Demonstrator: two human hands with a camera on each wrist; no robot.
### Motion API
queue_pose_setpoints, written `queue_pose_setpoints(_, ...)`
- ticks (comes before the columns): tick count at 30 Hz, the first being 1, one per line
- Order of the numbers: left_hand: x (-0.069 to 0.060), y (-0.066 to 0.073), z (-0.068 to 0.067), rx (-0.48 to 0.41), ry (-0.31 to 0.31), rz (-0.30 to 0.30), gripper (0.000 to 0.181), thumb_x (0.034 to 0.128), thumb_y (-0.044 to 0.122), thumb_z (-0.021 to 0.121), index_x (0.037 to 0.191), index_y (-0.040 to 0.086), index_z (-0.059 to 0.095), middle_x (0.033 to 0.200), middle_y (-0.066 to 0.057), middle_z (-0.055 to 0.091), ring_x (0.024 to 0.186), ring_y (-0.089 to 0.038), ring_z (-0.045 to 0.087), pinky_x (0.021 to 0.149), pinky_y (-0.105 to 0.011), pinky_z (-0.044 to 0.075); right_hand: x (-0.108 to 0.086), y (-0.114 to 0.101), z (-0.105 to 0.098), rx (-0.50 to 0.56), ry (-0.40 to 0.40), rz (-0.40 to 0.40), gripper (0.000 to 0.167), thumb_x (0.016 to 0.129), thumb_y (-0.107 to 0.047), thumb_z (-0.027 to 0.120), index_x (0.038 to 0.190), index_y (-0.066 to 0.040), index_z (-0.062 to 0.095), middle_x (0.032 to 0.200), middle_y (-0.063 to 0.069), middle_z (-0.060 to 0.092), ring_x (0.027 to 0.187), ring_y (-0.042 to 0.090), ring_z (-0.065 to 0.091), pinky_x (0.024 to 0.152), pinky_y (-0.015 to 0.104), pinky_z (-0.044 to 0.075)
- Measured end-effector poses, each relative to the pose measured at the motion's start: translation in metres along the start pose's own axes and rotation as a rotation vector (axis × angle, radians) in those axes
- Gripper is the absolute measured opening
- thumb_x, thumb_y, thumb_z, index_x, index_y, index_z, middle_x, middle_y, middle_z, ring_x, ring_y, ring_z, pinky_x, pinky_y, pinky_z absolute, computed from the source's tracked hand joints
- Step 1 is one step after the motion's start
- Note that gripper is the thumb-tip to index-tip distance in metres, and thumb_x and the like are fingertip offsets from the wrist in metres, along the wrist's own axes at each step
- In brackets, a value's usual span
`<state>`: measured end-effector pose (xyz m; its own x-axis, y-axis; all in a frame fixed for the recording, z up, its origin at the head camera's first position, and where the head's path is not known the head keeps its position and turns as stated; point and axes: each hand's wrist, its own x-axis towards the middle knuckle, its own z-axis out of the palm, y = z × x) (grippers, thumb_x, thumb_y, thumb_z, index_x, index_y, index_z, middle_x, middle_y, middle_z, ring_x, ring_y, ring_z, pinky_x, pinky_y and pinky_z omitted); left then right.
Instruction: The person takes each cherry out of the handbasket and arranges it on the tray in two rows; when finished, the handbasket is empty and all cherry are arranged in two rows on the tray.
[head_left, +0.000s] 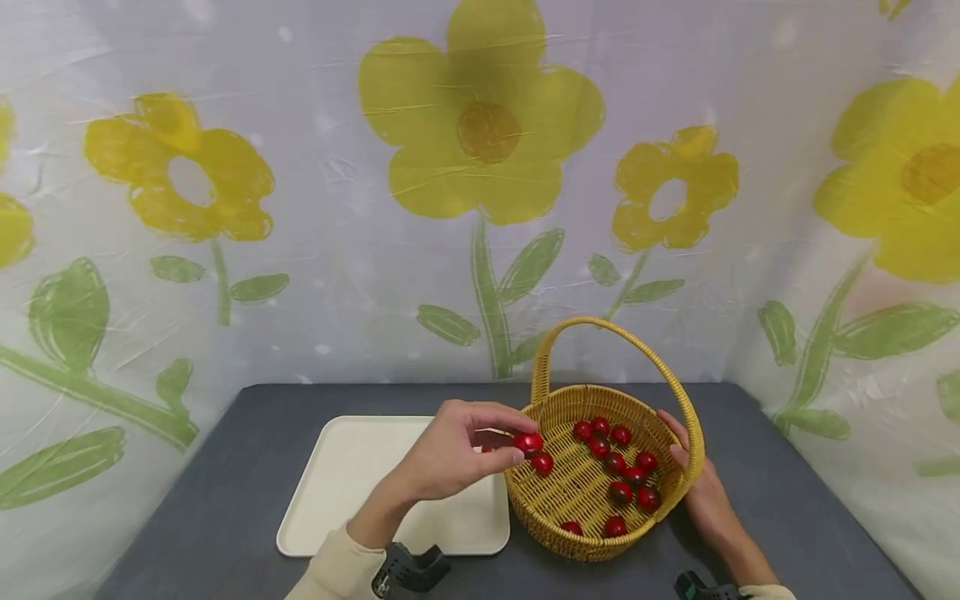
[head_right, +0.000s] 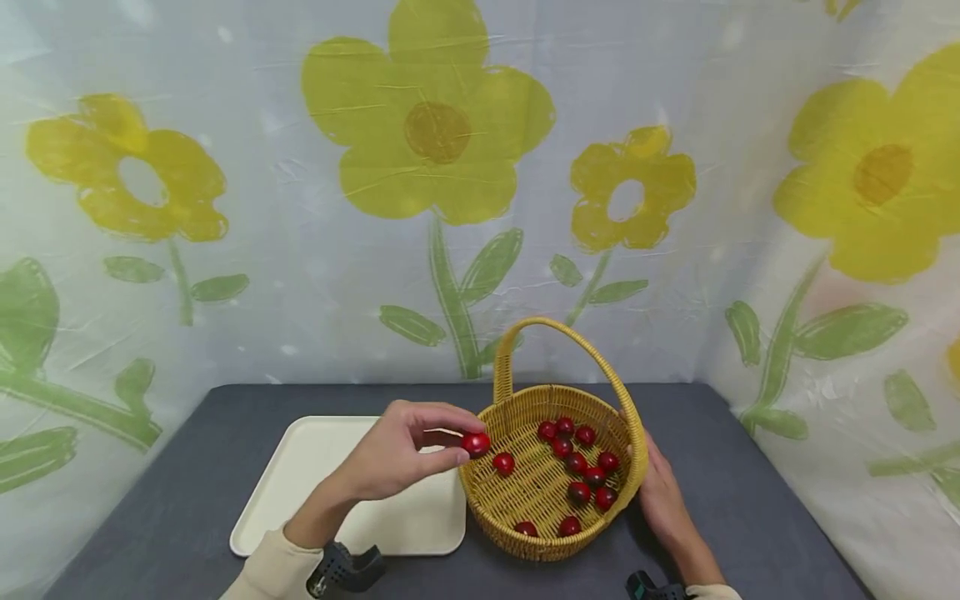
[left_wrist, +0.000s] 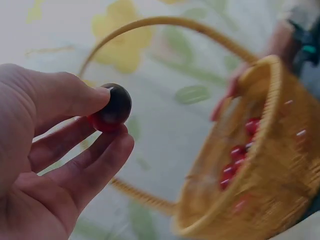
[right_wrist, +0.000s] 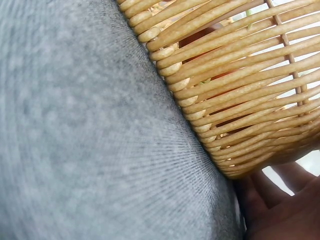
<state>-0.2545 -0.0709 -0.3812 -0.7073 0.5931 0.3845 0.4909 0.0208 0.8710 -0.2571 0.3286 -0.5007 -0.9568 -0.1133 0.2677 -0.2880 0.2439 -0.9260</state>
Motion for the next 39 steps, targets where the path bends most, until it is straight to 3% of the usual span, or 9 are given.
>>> queue_pose_setpoints(4, -0.008, 0.002, -0.03, 0.007, 0.072, -0.008, 0.03, 0.0975, 0.002, 0.079, 0.128, 0.003, 0.079, 0.124, -0.014, 0.081, 0.112, -0.028, 0.08, 0.095, -0.036, 0.066, 0.001, 0.002, -0.001, 0.008, -0.003, 0.011, 0.053, 0.122, -0.027, 0.03, 0.175, -0.021, 0.027, 0.159, -0.001, 0.054, 0.136, -0.003, 0.06, 0.1, 0.017, 0.055)
queue_pose_setpoints(8, -0.018, -0.002, -0.056, 0.023, 0.136, -0.063, 0.032, 0.0971, 0.003, 0.08, 0.129, 0.003, 0.079, 0.122, -0.015, 0.082, 0.112, -0.028, 0.08, 0.096, -0.032, 0.065, 0.002, 0.004, -0.001, 0.006, -0.005, 0.013, 0.054, 0.123, -0.027, 0.03, 0.176, -0.022, 0.026, 0.162, 0.007, 0.052, 0.137, -0.002, 0.06, 0.101, 0.018, 0.055)
queue_pose_setpoints(14, -0.024, -0.023, -0.072, 0.092, 0.193, -0.14, 0.032, 0.0955, 0.005, 0.083, 0.127, 0.004, 0.08, 0.12, -0.014, 0.083, 0.11, -0.025, 0.081, 0.093, -0.029, 0.066, 0.001, 0.002, -0.001, -0.012, 0.002, 0.018, 0.053, 0.122, -0.027, 0.031, 0.175, -0.021, 0.027, 0.159, 0.0, 0.054, 0.136, -0.005, 0.059, 0.1, 0.015, 0.053)
queue_pose_setpoints(19, -0.021, -0.048, -0.069, 0.217, 0.189, -0.176, 0.027, 0.0942, 0.005, 0.084, 0.121, 0.007, 0.083, 0.111, -0.008, 0.085, 0.102, -0.019, 0.083, 0.088, -0.027, 0.066, 0.0, 0.001, 0.0, 0.005, 0.005, -0.001, 0.053, 0.122, -0.024, 0.031, 0.175, -0.02, 0.028, 0.156, -0.01, 0.056, 0.135, -0.005, 0.059, 0.1, 0.015, 0.053)
queue_pose_setpoints(25, -0.018, -0.067, -0.058, 0.352, 0.188, -0.238, 0.024, 0.0929, 0.002, 0.083, 0.116, 0.009, 0.084, 0.106, -0.005, 0.085, 0.097, -0.018, 0.083, 0.087, -0.03, 0.067, 0.0, 0.002, 0.0, 0.018, -0.002, -0.023, 0.053, 0.122, -0.022, 0.031, 0.175, -0.019, 0.028, 0.155, -0.01, 0.058, 0.135, -0.004, 0.06, 0.1, 0.015, 0.054)
queue_pose_setpoints(35, -0.018, -0.094, -0.045, 0.419, 0.146, -0.275, 0.023, 0.0889, -0.006, 0.083, 0.111, 0.002, 0.083, 0.099, -0.005, 0.085, 0.093, -0.015, 0.081, 0.085, -0.029, 0.066, 0.0, 0.002, 0.0, -0.004, 0.005, -0.017, 0.054, 0.122, -0.024, 0.031, 0.175, -0.017, 0.027, 0.154, -0.011, 0.058, 0.134, -0.005, 0.059, 0.1, 0.014, 0.052)
queue_pose_setpoints(39, -0.018, -0.102, -0.041, 0.452, 0.15, -0.295, 0.024, 0.0866, -0.007, 0.084, 0.108, 0.002, 0.084, 0.097, -0.005, 0.085, 0.092, -0.015, 0.081, 0.088, -0.035, 0.066, 0.0, 0.002, 0.001, 0.004, 0.003, -0.02, 0.054, 0.122, -0.023, 0.031, 0.175, -0.016, 0.027, 0.154, -0.011, 0.058, 0.135, -0.006, 0.059, 0.1, 0.014, 0.052)
